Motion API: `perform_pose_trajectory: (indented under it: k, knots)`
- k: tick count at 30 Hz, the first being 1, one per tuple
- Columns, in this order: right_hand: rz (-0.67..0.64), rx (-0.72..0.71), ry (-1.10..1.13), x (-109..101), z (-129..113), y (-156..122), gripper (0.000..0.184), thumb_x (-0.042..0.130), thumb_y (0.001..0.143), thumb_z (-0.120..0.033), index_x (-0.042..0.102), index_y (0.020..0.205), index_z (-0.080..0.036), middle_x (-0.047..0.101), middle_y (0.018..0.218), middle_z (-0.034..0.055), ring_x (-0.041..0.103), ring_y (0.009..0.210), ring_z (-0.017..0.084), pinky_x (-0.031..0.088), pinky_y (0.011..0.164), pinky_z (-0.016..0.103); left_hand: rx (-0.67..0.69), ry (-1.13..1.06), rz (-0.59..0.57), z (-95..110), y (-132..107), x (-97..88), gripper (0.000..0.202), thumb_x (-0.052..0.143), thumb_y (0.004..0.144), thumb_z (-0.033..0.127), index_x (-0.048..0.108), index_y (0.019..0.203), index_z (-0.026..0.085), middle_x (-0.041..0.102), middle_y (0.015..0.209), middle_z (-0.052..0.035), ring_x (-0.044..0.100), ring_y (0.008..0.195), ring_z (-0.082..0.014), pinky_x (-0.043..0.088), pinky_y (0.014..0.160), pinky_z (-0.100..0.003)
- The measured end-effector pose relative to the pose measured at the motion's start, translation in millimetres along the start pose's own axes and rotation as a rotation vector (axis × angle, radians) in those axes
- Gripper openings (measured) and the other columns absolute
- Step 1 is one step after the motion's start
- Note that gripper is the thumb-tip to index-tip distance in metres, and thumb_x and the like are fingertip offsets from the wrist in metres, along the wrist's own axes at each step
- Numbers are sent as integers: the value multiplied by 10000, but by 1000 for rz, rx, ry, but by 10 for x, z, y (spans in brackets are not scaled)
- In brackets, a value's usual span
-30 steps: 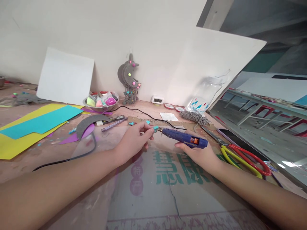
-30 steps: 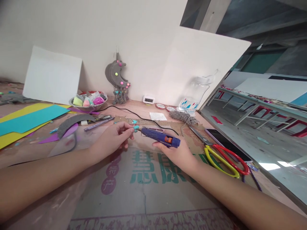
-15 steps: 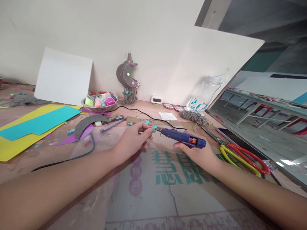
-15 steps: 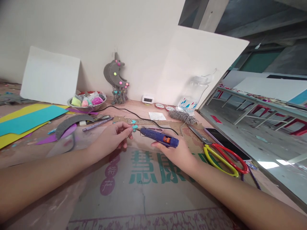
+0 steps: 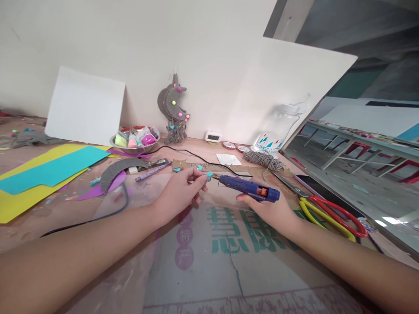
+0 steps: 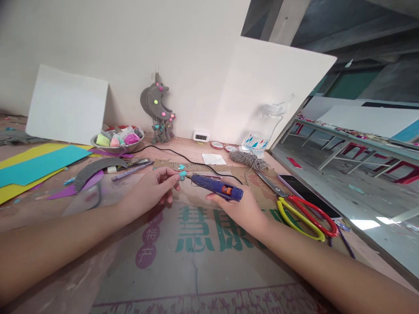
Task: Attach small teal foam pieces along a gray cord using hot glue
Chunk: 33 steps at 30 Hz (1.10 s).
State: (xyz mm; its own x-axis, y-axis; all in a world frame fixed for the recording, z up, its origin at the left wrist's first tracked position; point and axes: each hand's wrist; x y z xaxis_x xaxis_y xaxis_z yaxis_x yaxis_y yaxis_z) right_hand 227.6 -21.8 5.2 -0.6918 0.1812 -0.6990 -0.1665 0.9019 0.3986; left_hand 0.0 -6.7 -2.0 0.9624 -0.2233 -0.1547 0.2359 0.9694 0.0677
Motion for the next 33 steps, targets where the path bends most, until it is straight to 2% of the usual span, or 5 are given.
perform_pose_trajectory:
  k: [14,22,27,30,33]
  knots:
    - [26,59,27,29,13,-5,366,691,668,-495,623,858,-190,652,684,10,624,597,177,500,519,264,-26,-33,-5,21,-7,2,243,531,828,418,524,833,174,611,762,2,525,412,-42,382,353,-145]
    - [-65,11,121,10,6,-19,326,665,736,-435,635,949,-190,698,858,57,667,787,216,538,704,326,-4,-50,4,-11,13,0,272,538,816,447,526,834,176,607,755,6,530,416,-47,378,352,-149]
    - [-62,14,201,25,39,-35,352,685,728,-406,612,997,-192,701,950,71,668,879,234,537,787,365,-9,-43,16,-21,20,-8,276,536,818,450,523,838,175,616,771,3,534,418,-45,384,358,-152]
    - [-71,12,235,23,61,-46,347,675,744,-387,582,1020,-198,704,915,62,674,849,221,534,801,370,-22,-56,13,-8,14,-8,251,524,830,427,510,828,176,611,776,8,528,416,-39,382,358,-149]
    - [-72,-15,177,7,46,-41,315,677,736,-399,589,959,-195,696,864,63,668,825,228,533,766,366,-37,-70,9,0,7,-7,237,520,838,411,498,816,176,606,778,10,523,423,-34,382,361,-142]
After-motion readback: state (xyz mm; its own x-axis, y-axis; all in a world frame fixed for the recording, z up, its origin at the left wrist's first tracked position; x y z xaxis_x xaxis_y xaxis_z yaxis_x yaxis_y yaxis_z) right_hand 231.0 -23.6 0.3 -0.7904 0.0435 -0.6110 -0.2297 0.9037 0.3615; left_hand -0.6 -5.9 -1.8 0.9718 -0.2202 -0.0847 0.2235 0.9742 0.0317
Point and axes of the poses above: each hand's wrist, its own y-axis towards the middle knuckle, its own x-axis out of the palm, z = x × y
